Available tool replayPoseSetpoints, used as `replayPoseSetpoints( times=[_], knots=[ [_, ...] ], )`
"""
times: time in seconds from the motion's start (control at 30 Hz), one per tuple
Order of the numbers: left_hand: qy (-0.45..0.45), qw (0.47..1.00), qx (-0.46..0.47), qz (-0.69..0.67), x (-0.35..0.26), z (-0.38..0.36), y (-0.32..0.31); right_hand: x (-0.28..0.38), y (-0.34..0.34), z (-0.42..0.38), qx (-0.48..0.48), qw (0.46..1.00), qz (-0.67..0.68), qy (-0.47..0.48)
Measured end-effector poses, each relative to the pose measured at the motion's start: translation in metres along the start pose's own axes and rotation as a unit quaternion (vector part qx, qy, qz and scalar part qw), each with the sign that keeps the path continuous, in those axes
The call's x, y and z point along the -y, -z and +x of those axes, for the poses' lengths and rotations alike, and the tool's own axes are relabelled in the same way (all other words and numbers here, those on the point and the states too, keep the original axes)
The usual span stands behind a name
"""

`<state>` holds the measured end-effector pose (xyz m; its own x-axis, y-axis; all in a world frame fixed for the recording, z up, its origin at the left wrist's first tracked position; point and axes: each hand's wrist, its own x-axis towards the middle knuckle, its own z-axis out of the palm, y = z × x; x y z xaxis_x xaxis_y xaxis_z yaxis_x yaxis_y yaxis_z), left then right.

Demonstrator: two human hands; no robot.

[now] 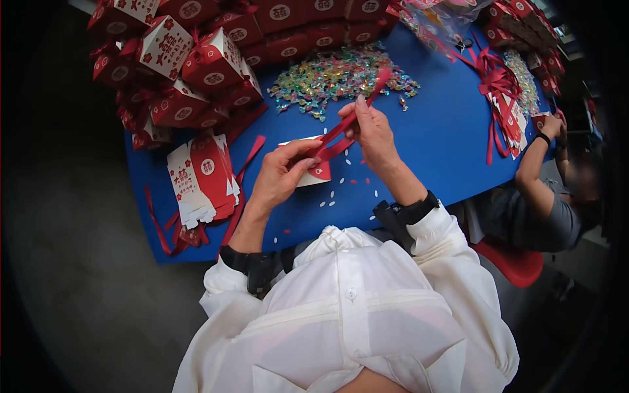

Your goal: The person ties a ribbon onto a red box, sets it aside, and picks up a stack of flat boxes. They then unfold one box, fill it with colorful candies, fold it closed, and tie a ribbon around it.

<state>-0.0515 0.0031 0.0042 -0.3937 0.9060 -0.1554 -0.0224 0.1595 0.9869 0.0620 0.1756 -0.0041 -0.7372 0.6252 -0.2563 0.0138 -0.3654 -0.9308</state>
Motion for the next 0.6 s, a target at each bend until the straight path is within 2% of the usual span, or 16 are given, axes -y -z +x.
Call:
replayPoseSetpoints(
  times=[0.07,0.1,0.13,0.17,0.2,0.27,0.3,0.33,0.4,0.43,0.5,0.53,0.6],
  knots=[
    [-0.013,1.000,-0.011,-0.016,0.009,0.001,-0.001,0.012,0.005,-0.003,-0.022,0.998,-0.051,-0.010],
    [-0.024,0.999,-0.024,-0.032,0.011,0.001,-0.001,0.020,0.009,-0.005,0.043,0.974,-0.200,-0.093],
    [-0.026,0.999,-0.023,-0.033,0.011,0.002,-0.003,0.024,0.013,-0.006,0.107,0.917,-0.343,-0.173],
    [-0.022,0.997,-0.046,-0.056,0.010,0.001,-0.006,0.018,0.018,-0.007,0.183,0.884,-0.384,-0.194],
    [-0.018,0.994,-0.068,-0.078,0.008,0.001,-0.009,0.014,0.017,-0.010,0.181,0.884,-0.385,-0.194],
    [-0.020,0.993,-0.077,-0.084,0.006,0.002,-0.011,0.002,0.008,-0.020,0.163,0.894,-0.355,-0.221],
    [-0.021,0.992,-0.087,-0.089,0.006,0.002,-0.011,-0.018,0.008,-0.019,0.146,0.937,-0.239,-0.209],
    [-0.021,0.992,-0.087,-0.089,0.007,0.002,-0.010,-0.026,0.007,-0.019,0.147,0.937,-0.239,-0.209],
    [-0.016,0.993,-0.072,-0.091,0.012,0.002,-0.006,-0.032,0.002,-0.018,0.093,0.983,-0.047,-0.151],
    [-0.016,0.993,-0.073,-0.090,0.012,0.001,-0.005,-0.032,-0.002,-0.017,0.095,0.983,-0.047,-0.150],
    [-0.024,0.996,-0.072,-0.054,0.012,0.000,-0.003,-0.028,-0.008,-0.017,0.081,0.988,0.060,-0.115],
    [-0.025,0.996,-0.072,-0.054,0.013,0.000,-0.002,-0.024,-0.008,-0.017,0.081,0.988,0.060,-0.114],
    [-0.039,0.995,-0.057,-0.072,0.015,0.000,-0.001,-0.015,-0.010,-0.018,0.142,0.989,-0.009,-0.036]
  ],
)
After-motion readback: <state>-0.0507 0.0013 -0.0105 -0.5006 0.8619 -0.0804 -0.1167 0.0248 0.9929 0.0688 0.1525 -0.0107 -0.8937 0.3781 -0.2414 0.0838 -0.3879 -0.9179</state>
